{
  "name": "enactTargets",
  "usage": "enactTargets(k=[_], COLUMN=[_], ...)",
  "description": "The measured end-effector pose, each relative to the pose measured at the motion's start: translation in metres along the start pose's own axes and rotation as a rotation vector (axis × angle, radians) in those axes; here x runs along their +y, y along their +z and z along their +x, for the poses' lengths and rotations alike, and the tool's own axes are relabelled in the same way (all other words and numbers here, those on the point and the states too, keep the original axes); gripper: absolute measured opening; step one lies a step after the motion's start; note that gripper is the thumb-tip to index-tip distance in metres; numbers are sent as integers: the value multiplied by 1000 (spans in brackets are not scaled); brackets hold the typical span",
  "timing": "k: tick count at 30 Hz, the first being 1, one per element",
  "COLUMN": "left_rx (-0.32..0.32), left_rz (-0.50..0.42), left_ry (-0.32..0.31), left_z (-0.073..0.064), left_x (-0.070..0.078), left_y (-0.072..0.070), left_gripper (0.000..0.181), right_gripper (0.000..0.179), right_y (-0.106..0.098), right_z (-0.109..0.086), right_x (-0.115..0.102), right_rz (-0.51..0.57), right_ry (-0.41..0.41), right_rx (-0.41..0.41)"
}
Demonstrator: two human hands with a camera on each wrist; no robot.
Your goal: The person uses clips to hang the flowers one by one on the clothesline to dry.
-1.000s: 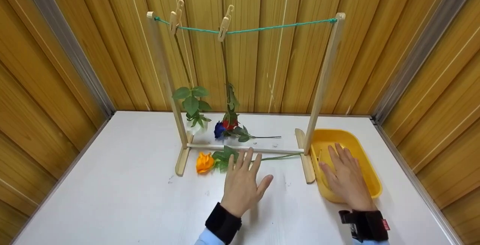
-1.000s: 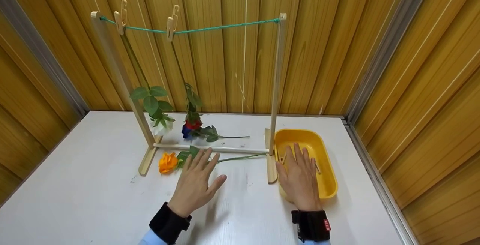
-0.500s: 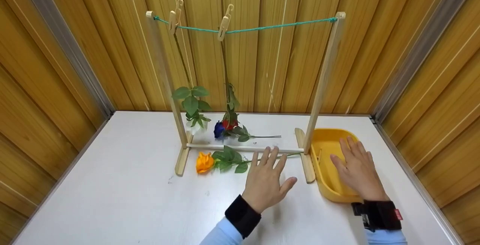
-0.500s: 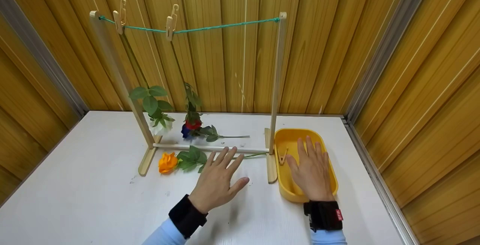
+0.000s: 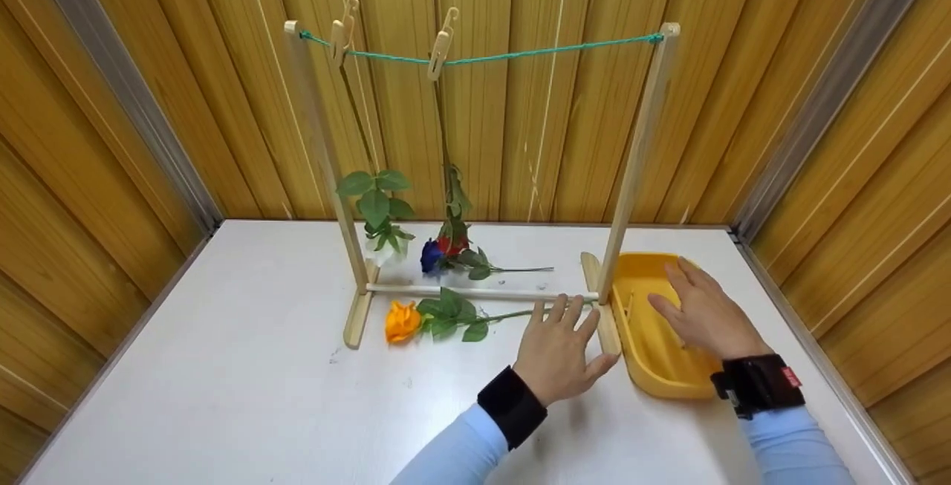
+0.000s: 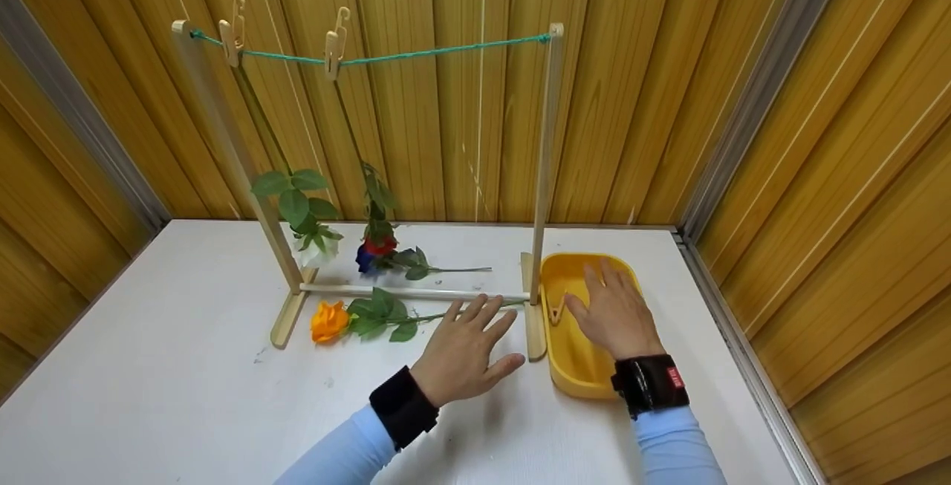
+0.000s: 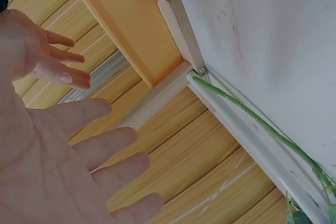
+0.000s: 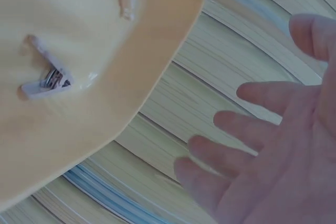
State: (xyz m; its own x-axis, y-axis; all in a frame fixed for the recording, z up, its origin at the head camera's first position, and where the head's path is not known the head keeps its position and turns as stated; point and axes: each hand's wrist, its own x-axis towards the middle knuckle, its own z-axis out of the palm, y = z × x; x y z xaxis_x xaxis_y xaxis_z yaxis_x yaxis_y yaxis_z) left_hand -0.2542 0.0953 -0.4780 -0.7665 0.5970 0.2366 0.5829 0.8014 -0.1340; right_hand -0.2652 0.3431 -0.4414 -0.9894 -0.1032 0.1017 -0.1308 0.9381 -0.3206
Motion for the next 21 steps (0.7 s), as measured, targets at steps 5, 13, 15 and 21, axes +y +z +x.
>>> enactTargets(k=[5,13,15,21], left_rx=[-54,-131,-146,-187], left_rz=[33,67,78,104], left_ry=[12,2,-2,-8], left_z=[9,20,22,28], left_x=[6,12,14,17], left_y=[2,8,9,11], left_gripper=[68,69,70,70], right_gripper=[71,56,52,46], right_y=[2,8,11,25], right_z=[14,39,44,55], right_x=[-1,-2,-1,4], right_rz=[-51,-66,-65,-45], right_ry=[-14,-16,-46,-97], right_rx=[-59,-192,-207,-263])
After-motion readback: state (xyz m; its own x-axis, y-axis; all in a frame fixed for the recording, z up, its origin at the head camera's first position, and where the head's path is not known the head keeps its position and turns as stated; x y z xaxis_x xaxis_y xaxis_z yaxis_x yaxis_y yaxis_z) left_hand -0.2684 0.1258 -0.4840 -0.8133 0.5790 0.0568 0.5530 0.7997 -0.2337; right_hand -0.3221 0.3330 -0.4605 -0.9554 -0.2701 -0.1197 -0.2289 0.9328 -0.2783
